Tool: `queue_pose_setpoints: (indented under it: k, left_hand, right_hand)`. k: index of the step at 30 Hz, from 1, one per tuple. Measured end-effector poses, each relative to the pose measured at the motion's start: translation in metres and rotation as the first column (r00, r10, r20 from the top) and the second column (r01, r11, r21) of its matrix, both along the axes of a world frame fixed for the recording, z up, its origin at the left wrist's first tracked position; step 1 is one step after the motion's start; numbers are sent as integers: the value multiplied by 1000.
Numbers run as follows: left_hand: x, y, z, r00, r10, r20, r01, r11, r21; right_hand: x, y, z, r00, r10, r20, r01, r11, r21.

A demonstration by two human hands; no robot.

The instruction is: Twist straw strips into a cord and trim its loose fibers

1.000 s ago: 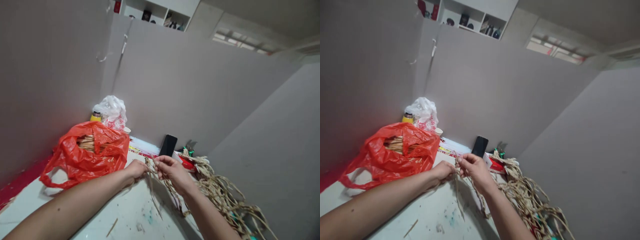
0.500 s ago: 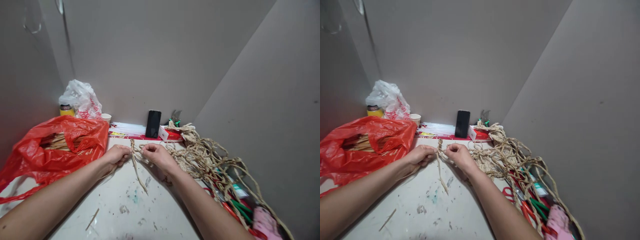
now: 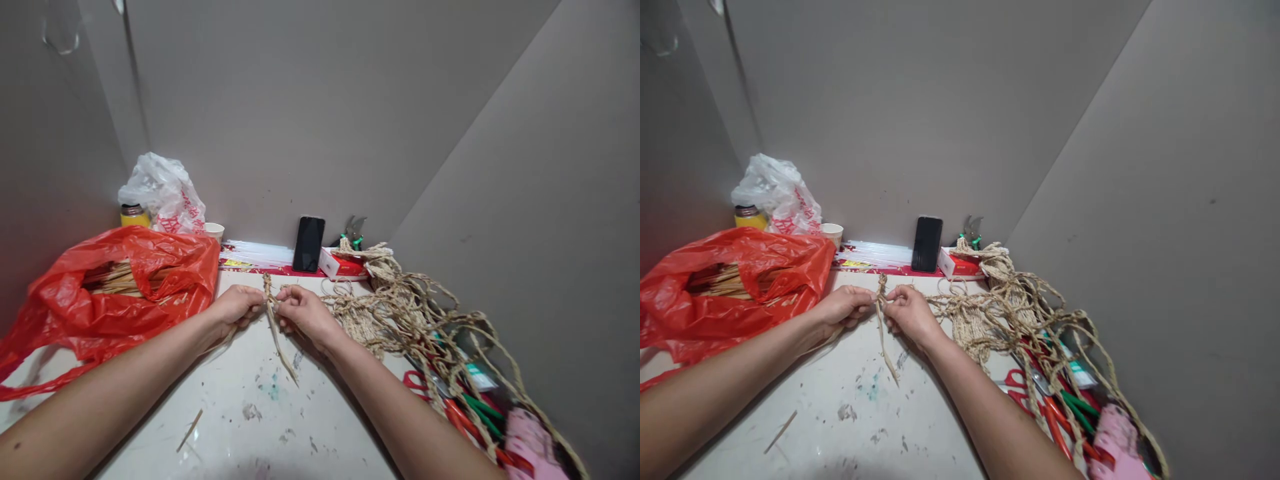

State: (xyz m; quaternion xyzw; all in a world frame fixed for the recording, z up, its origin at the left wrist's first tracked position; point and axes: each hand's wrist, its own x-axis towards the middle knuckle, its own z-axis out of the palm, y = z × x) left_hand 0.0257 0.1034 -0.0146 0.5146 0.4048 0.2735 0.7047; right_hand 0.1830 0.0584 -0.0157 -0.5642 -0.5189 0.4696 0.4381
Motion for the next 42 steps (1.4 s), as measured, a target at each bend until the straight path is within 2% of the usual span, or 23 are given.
queue_pose_setpoints:
  k: [3, 8, 14, 19, 22, 25, 30, 36, 39, 42]
  left_hand:
    - [0, -1, 1, 1000, -1, -8, 1, 1000, 4]
    - [1, -2, 2, 1000, 12, -27, -11, 1000, 23]
    - [3, -4, 3, 998, 28, -49, -26, 998, 51]
    - [5, -6, 0, 995, 70, -70, -64, 994, 84]
    - [8, -9, -1, 990, 111, -87, -101, 988, 117]
    - [11, -11, -1, 983, 160, -93, -143, 976, 164]
    - [14, -12, -5, 976, 204, -70, -182, 954, 236]
    - [14, -13, -6, 985, 169, -29, -156, 955, 253]
    - [13, -13, -4, 984, 170, -46, -156, 963, 222]
    - [13, -15, -3, 987, 152, -60, -139, 973, 183]
  right_hand:
    - [1, 2, -2, 998, -14, 63, 11, 999, 39]
    - [4, 8, -4, 962, -77, 262, 28, 982, 185]
    - [3, 1, 3, 829, -92, 551, -68, 962, 263]
    - [2, -4, 7, 725, -90, 683, -133, 954, 268]
    - [2, -5, 7, 703, -86, 706, -151, 952, 265]
    - [2, -4, 7, 714, -75, 696, -154, 953, 260]
    - [3, 4, 5, 788, -24, 615, -151, 961, 231]
    - [-3, 9, 0, 881, 74, 468, -137, 985, 102]
    - [-7, 8, -2, 879, 64, 473, -117, 990, 84]
    - [-9, 6, -5, 840, 2, 543, -85, 988, 128]
